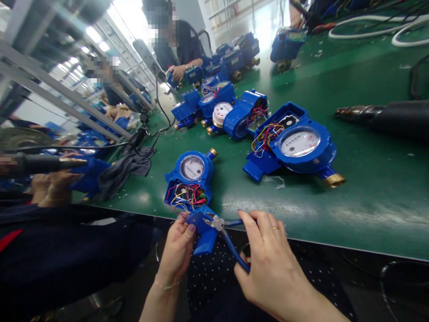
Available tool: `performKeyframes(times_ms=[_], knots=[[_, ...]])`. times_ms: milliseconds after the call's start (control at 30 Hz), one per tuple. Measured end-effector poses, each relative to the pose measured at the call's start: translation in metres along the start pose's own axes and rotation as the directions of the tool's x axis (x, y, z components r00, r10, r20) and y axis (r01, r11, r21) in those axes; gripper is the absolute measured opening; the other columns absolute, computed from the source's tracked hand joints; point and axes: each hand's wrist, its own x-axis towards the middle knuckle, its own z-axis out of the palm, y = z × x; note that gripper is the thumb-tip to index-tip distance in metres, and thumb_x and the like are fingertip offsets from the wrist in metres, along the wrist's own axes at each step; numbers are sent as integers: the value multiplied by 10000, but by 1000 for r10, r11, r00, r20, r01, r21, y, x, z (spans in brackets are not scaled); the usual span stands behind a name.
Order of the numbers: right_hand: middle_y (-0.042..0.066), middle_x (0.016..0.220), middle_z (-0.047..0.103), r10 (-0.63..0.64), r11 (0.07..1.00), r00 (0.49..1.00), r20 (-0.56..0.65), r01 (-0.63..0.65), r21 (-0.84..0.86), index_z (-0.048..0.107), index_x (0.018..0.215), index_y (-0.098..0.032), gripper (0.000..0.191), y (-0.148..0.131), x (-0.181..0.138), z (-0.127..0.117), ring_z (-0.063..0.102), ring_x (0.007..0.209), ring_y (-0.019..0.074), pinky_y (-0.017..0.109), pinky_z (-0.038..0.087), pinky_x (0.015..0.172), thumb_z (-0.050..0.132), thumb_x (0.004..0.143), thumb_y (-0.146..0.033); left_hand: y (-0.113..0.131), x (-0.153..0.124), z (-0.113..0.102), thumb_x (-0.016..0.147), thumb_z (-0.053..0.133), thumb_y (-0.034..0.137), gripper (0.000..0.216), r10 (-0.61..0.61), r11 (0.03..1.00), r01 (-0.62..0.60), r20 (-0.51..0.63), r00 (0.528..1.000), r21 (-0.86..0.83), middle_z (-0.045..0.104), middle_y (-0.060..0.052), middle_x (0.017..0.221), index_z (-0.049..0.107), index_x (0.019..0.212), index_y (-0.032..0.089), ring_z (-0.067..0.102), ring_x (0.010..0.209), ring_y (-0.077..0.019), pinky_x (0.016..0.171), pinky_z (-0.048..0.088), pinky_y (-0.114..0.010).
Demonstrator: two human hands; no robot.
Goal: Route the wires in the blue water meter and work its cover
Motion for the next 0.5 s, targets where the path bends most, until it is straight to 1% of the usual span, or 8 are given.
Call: performKeyframes(times_ms=[133,267,367,500], knots=[[164,1072,435,-41,996,997,-59,36,-87,377,1245,-82,667,0,2,3,430,980,289,442,412,831,577,623,-218,2,-3,-1,713,643,253,332,40,998,-39,-17,999,52,648,-43,965,523,1016,191,596,913,-166,871,432,-292],[166,1023,462,-60,987,994,-96,45,-153,399,1239,-66,604,-1,0,5,453,930,285,443,435,785,541,668,-199,4,-7,-1,737,620,254,287,80,985,-73,-43,996,155,641,-35,963,519,1000,197,593,903,-167,849,437,-284],[154,976,496,-54,981,992,-116,31,-190,400,1242,-69,545,-3,-2,7,483,879,267,442,450,768,501,717,-179,5,-10,1,748,604,270,287,72,976,-61,-48,996,209,637,-47,983,512,1009,197,591,921,-188,852,436,-307],[138,903,527,-76,978,990,-120,51,-203,393,1249,-53,540,-6,-5,10,519,795,237,410,487,721,497,747,-221,5,-12,2,755,595,278,290,80,965,-67,-44,996,252,637,-52,997,517,1022,199,586,939,-193,864,428,-306]])
